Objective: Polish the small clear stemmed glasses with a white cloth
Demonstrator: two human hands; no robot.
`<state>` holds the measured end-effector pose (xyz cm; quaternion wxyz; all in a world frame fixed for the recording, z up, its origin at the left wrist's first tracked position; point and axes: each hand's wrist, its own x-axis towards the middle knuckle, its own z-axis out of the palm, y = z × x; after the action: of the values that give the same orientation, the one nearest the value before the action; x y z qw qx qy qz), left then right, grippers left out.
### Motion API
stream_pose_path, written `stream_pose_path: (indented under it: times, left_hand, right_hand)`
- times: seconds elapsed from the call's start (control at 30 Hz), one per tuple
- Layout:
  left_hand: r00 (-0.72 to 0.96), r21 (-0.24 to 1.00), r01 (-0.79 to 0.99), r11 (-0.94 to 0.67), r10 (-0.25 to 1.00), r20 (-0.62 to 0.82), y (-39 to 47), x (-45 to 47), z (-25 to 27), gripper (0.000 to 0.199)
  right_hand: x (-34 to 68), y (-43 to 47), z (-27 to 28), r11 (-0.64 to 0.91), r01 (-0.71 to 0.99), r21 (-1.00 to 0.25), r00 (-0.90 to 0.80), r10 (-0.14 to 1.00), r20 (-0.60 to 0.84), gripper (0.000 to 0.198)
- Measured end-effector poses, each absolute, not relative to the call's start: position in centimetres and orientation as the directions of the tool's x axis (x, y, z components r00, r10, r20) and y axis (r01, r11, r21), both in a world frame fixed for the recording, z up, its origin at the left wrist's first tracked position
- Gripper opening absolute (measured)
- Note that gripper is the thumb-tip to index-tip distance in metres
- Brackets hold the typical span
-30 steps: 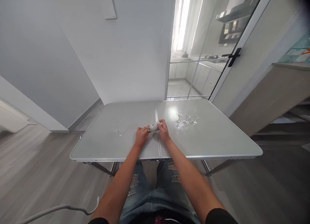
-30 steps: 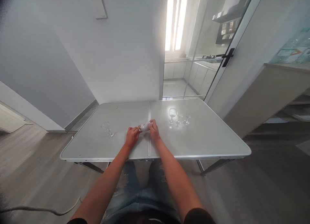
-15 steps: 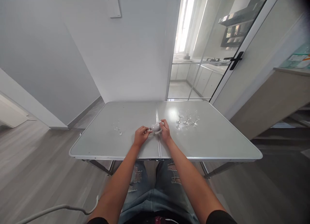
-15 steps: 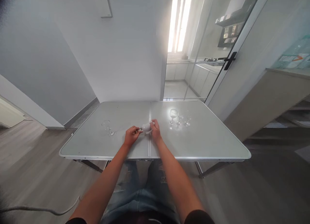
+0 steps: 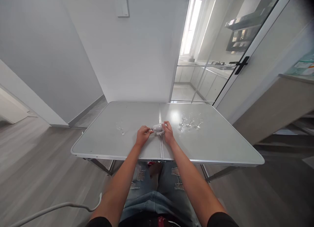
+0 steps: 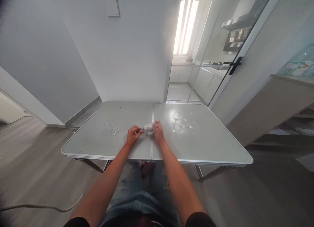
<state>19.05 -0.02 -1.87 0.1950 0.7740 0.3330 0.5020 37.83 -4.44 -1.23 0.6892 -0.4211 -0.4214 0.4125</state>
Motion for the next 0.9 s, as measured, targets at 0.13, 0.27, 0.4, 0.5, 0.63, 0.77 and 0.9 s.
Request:
stream_pose_path:
  times: [0.13,0.27,0.4,0.5,0.63,0.77,0.9]
  left_hand:
    - [0.281,0.546,0.383,-0.745,0.657,0.699,-0.04,19.2,-2.14,0.019]
    - [0.285,0.52,0.383,-0.763,0.634,0.719,0.0,19.21,-2.54,0.02]
    - [0.294,0.549,0.372,-0.749,0.656,0.696,-0.13,19.24,-2.57,0.021]
    - [0.314,0.57,0.361,-0.738,0.672,0.67,-0.28,19.22,-2.38,0.021]
    - [0.276,0.582,0.364,-0.727,0.682,0.678,-0.3,19.18,-2.12,0.02]
    - [0.218,0.583,0.401,-0.707,0.692,0.689,-0.24,19.18,-2.02,0.02]
    - [0.229,0.594,0.38,-0.709,0.695,0.682,-0.36,19.2,-2.06,0.019]
  right_hand:
    - [37.59,-4.51,-1.03,0.331,-0.236,-0.913,0.357,0.904,0.236,0.034]
    - [37.44,-4.92,-0.68,0.352,-0.12,-0.928,0.368,0.884,0.288,0.032]
    - [37.83,-4.85,-0.69,0.335,-0.089,-0.938,0.341,0.895,0.287,0.034]
    - [38.21,-4.55,-0.82,0.297,-0.182,-0.937,0.337,0.914,0.224,0.036]
    - [38.17,-4.45,-0.9,0.33,-0.241,-0.913,0.372,0.9,0.227,0.042]
    - [37.77,-4.63,-0.93,0.353,-0.097,-0.931,0.359,0.885,0.298,0.042]
    - [38.34,-4.51,-1.0,0.344,-0.011,-0.939,0.323,0.89,0.322,0.04]
